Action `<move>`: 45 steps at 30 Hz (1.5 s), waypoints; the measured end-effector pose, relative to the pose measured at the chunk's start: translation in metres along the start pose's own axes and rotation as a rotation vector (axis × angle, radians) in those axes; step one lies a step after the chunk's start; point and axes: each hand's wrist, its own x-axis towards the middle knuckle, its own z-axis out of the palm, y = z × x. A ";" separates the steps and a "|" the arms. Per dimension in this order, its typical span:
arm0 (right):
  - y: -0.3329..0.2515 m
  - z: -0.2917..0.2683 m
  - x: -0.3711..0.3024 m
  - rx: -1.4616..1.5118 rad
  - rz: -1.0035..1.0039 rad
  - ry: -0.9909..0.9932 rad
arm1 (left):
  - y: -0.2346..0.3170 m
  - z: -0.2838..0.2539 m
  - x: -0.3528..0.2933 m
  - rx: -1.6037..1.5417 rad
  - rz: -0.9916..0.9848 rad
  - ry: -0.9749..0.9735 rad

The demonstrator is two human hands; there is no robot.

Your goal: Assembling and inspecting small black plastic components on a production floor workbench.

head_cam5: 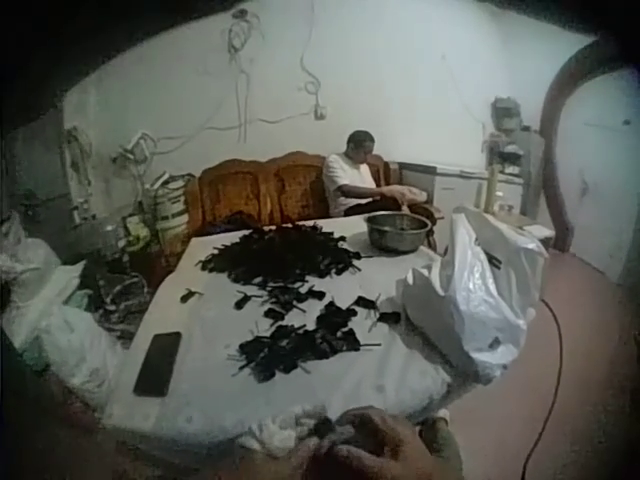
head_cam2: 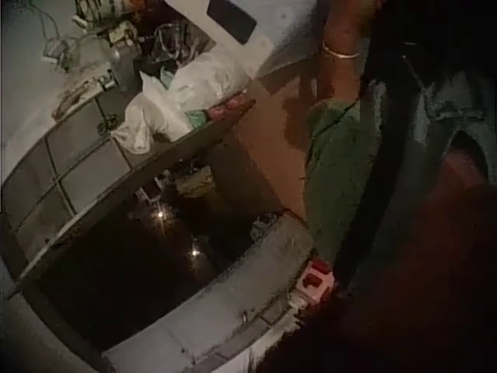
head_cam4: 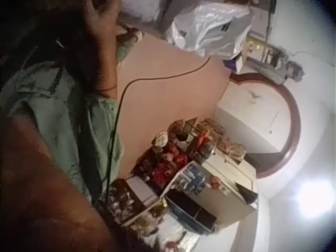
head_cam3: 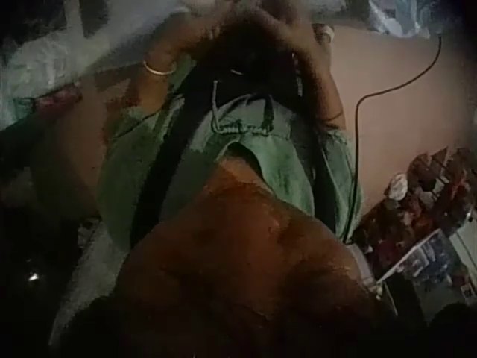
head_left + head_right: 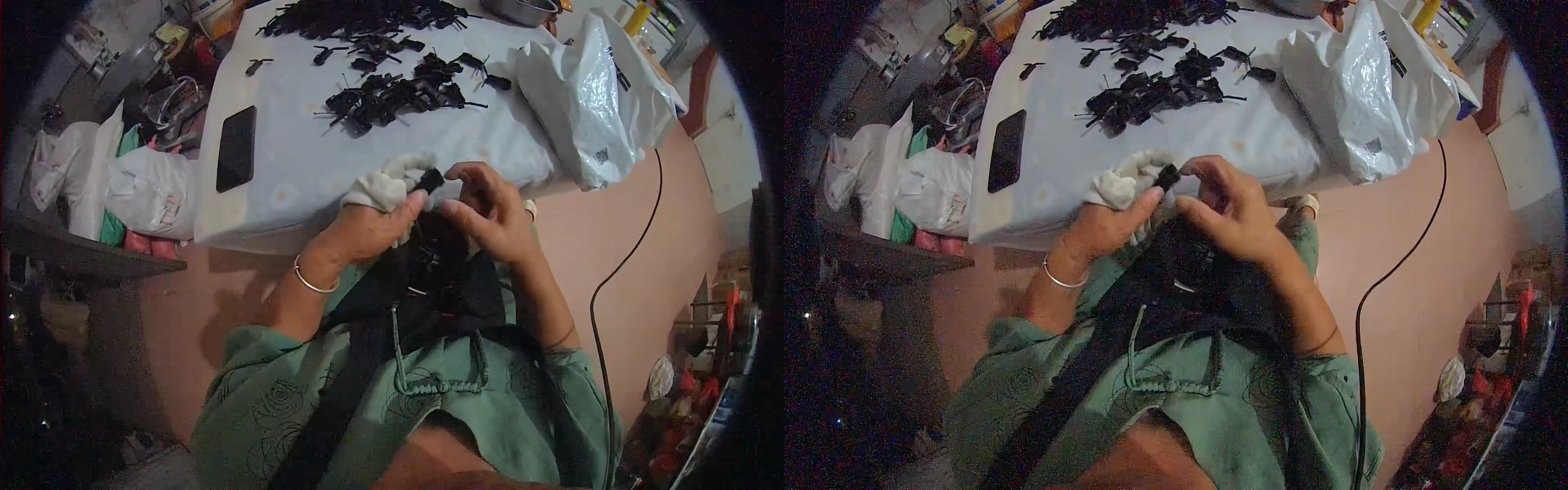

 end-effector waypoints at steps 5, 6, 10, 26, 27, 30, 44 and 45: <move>0.007 0.021 -0.006 -0.452 -0.532 0.059 | -0.016 0.009 -0.001 0.147 0.103 0.116; 0.005 0.024 -0.006 -0.434 -0.475 0.114 | -0.019 0.011 -0.003 0.089 0.023 0.127; 0.021 0.024 0.002 -0.545 -0.455 0.328 | -0.006 0.013 -0.007 0.013 -0.280 -0.007; 0.045 0.043 -0.001 -0.041 -0.051 0.130 | -0.007 0.024 -0.002 0.516 0.306 0.259; 0.048 0.047 0.000 -0.013 -0.041 0.165 | -0.010 0.023 -0.001 0.532 0.277 0.266; 0.040 0.042 0.000 0.052 -0.002 0.137 | -0.010 0.026 -0.002 0.493 0.313 0.306; 0.033 0.012 -0.001 -0.097 -0.213 -0.066 | -0.008 0.015 -0.004 -0.128 -0.210 0.165; 0.031 0.013 -0.001 -0.097 -0.212 -0.064 | -0.008 0.016 -0.005 -0.128 -0.210 0.163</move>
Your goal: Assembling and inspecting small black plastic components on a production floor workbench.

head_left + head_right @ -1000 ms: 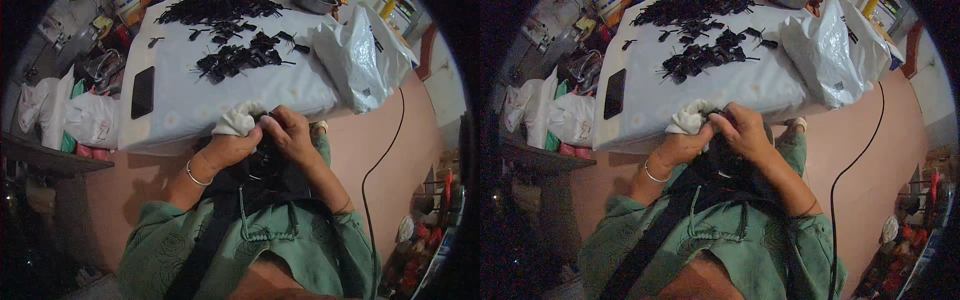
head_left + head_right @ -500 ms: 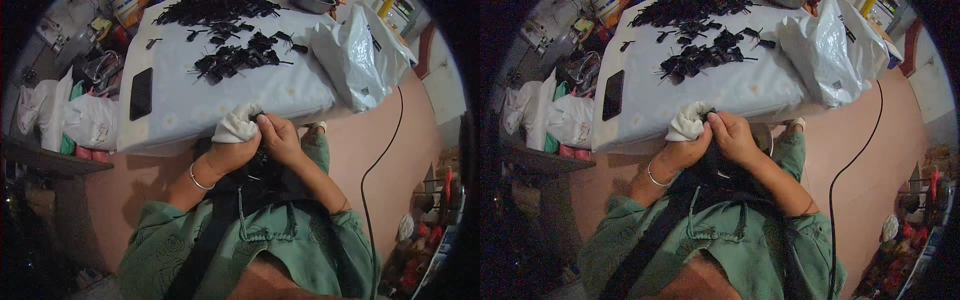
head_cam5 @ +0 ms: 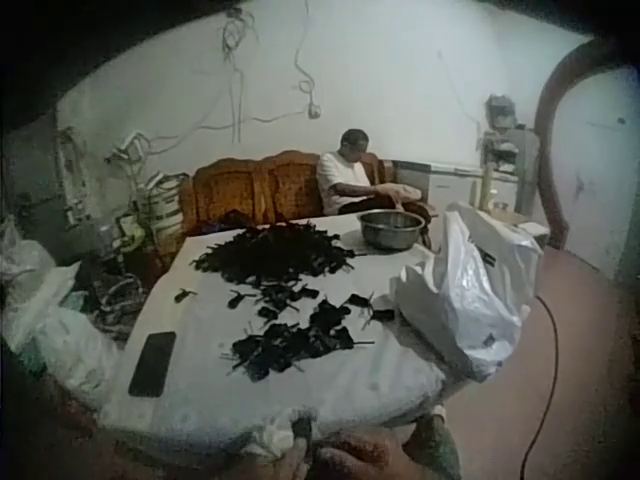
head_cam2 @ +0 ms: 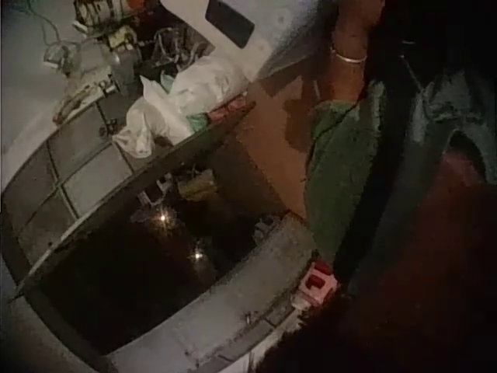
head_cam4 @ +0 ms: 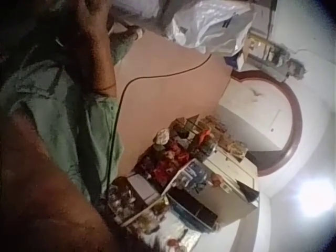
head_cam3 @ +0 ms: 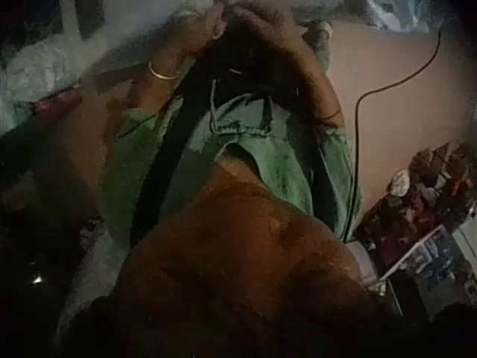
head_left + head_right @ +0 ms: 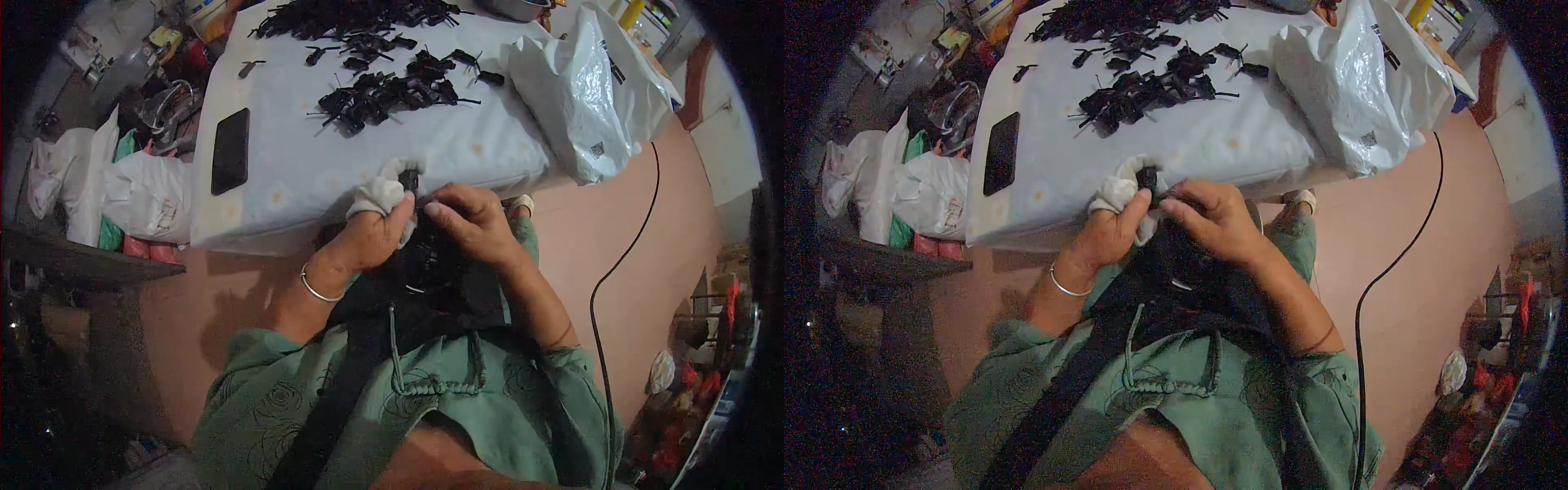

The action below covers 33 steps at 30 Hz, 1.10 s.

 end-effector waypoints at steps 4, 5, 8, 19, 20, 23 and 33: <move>-0.006 0.005 0.004 0.251 0.305 0.012 | 0.002 -0.001 -0.003 0.137 0.202 -0.055; -0.006 0.006 0.005 0.297 0.340 0.007 | 0.002 -0.002 -0.003 0.267 0.300 -0.066; -0.011 0.010 0.007 0.238 0.352 0.019 | -0.001 -0.002 -0.002 -0.005 0.100 -0.012; -0.008 0.020 0.014 -0.033 0.152 0.038 | -0.014 0.005 0.001 0.492 0.537 0.131; -0.008 0.021 0.014 -0.033 0.149 0.050 | -0.016 0.004 0.001 0.491 0.528 0.107; -0.008 0.023 0.015 0.006 0.192 0.038 | -0.019 0.004 0.003 0.487 0.567 0.164; 0.048 -0.013 0.093 -0.571 0.167 0.352 | -0.001 -0.012 0.011 0.651 0.602 0.054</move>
